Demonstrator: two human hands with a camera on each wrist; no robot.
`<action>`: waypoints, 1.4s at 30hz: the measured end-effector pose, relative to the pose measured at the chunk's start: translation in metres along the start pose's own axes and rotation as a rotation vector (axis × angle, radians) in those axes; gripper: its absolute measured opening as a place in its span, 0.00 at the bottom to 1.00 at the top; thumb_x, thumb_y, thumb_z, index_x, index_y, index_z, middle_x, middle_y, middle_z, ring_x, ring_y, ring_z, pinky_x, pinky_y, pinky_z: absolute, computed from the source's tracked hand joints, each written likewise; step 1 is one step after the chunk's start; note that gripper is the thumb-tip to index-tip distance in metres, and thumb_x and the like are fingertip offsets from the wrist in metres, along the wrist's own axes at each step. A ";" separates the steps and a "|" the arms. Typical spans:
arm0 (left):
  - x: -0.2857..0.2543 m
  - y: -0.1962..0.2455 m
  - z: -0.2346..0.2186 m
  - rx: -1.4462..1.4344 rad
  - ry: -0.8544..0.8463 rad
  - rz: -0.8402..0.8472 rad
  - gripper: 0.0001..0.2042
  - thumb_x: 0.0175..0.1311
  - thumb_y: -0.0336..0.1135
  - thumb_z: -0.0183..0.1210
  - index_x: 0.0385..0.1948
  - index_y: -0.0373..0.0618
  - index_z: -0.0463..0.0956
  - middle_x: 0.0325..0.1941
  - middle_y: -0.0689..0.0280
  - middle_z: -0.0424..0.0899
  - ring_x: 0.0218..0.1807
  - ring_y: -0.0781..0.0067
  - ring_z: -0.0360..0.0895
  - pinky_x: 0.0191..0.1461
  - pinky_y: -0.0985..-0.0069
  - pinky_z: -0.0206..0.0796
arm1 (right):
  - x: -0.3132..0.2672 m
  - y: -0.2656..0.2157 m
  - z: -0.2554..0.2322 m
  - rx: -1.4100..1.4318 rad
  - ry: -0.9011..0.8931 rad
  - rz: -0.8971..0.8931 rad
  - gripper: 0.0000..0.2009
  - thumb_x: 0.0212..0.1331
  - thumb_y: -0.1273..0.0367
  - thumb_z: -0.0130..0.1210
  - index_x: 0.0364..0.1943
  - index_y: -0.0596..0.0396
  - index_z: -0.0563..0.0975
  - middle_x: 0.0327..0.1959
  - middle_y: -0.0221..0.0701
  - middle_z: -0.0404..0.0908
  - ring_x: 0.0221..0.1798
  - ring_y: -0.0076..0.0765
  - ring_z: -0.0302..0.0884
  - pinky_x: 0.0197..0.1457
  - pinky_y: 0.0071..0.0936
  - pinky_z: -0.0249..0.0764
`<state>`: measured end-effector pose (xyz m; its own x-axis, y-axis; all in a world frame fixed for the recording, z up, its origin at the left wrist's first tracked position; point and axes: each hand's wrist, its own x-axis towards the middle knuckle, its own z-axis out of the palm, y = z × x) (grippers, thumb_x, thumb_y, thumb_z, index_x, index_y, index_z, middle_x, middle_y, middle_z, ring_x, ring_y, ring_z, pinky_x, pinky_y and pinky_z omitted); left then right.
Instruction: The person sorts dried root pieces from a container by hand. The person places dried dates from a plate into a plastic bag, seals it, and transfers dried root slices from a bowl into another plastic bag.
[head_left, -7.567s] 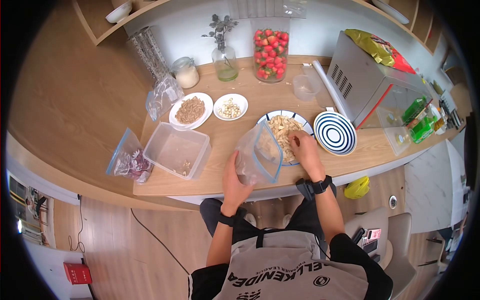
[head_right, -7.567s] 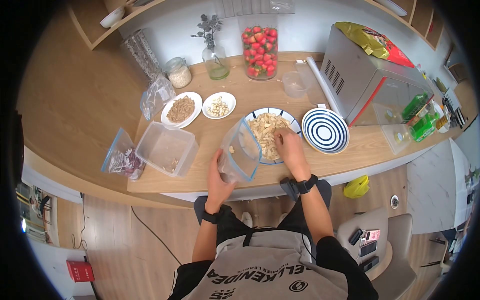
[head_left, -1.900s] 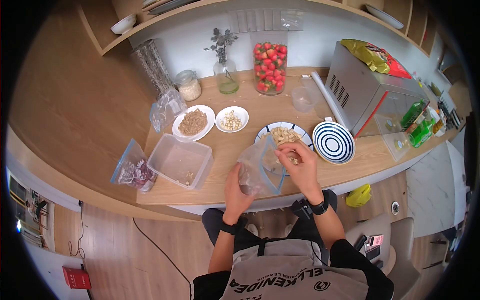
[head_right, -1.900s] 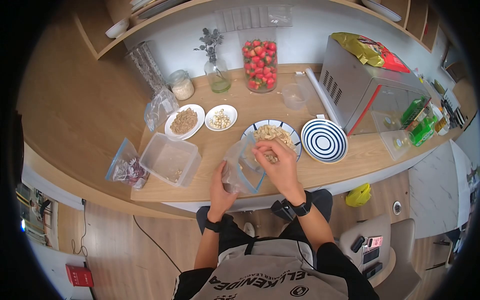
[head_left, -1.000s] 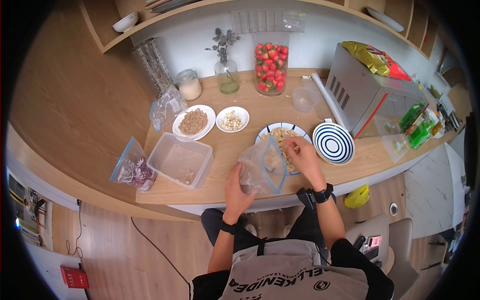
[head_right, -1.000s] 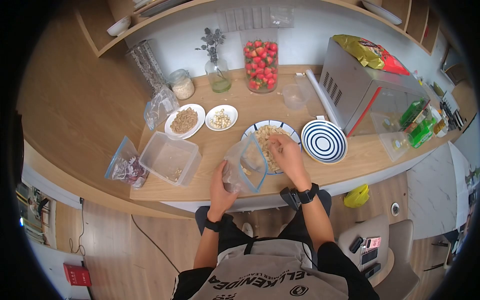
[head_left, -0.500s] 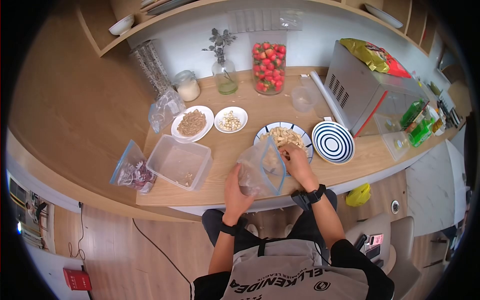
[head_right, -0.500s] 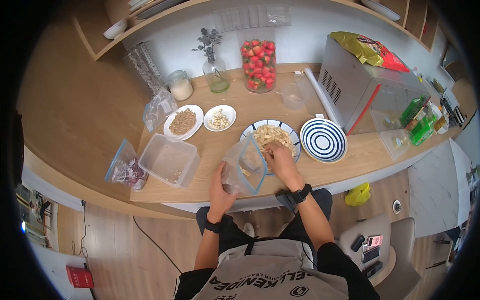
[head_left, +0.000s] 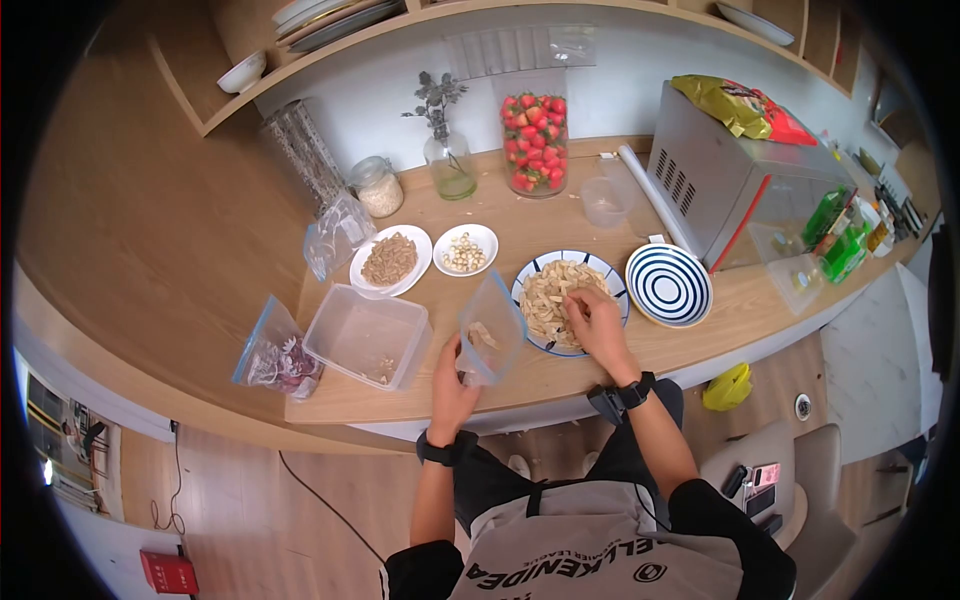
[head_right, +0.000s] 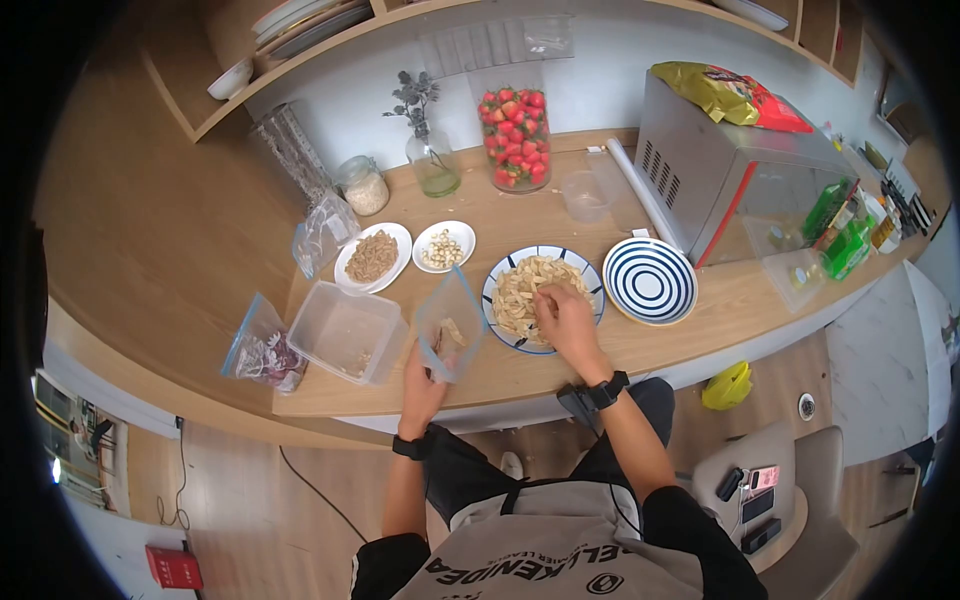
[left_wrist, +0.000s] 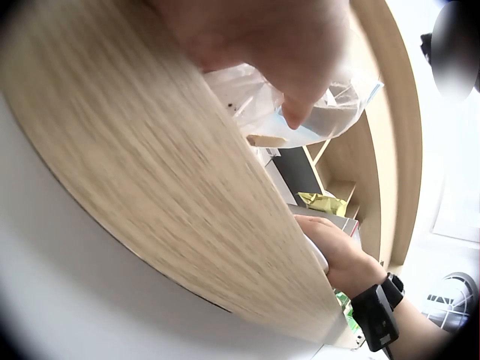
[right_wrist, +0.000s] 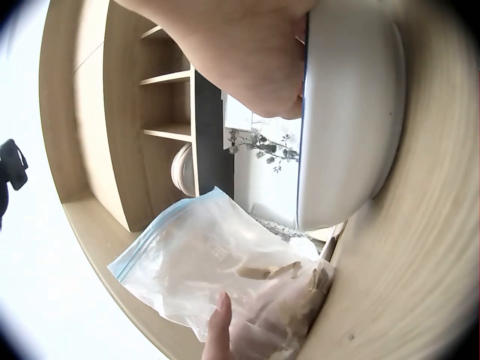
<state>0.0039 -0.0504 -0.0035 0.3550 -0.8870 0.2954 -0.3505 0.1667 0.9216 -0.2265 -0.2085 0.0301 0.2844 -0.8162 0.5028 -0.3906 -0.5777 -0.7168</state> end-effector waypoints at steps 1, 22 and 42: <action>-0.002 -0.005 0.001 0.059 0.014 0.014 0.35 0.55 0.26 0.67 0.69 0.35 0.66 0.66 0.47 0.77 0.68 0.52 0.76 0.68 0.64 0.69 | 0.000 0.000 -0.001 0.001 -0.009 0.003 0.06 0.65 0.72 0.63 0.39 0.62 0.83 0.33 0.43 0.85 0.33 0.45 0.85 0.36 0.34 0.78; -0.005 -0.003 0.006 0.230 0.069 0.118 0.36 0.52 0.29 0.69 0.67 0.36 0.68 0.65 0.46 0.78 0.66 0.43 0.75 0.69 0.59 0.67 | 0.007 -0.069 -0.046 0.427 0.353 -0.033 0.12 0.62 0.80 0.58 0.49 0.58 0.82 0.30 0.21 0.78 0.32 0.17 0.72 0.36 0.18 0.69; -0.006 -0.010 0.007 0.193 0.063 0.093 0.37 0.51 0.30 0.69 0.68 0.37 0.67 0.65 0.47 0.77 0.66 0.43 0.75 0.70 0.59 0.66 | 0.000 0.001 0.005 -0.120 -0.165 -0.124 0.08 0.58 0.74 0.64 0.39 0.62 0.81 0.40 0.45 0.81 0.45 0.57 0.79 0.50 0.46 0.76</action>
<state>-0.0006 -0.0494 -0.0165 0.3647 -0.8421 0.3973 -0.5411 0.1556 0.8265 -0.2227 -0.2092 0.0270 0.4724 -0.7321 0.4907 -0.4423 -0.6785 -0.5865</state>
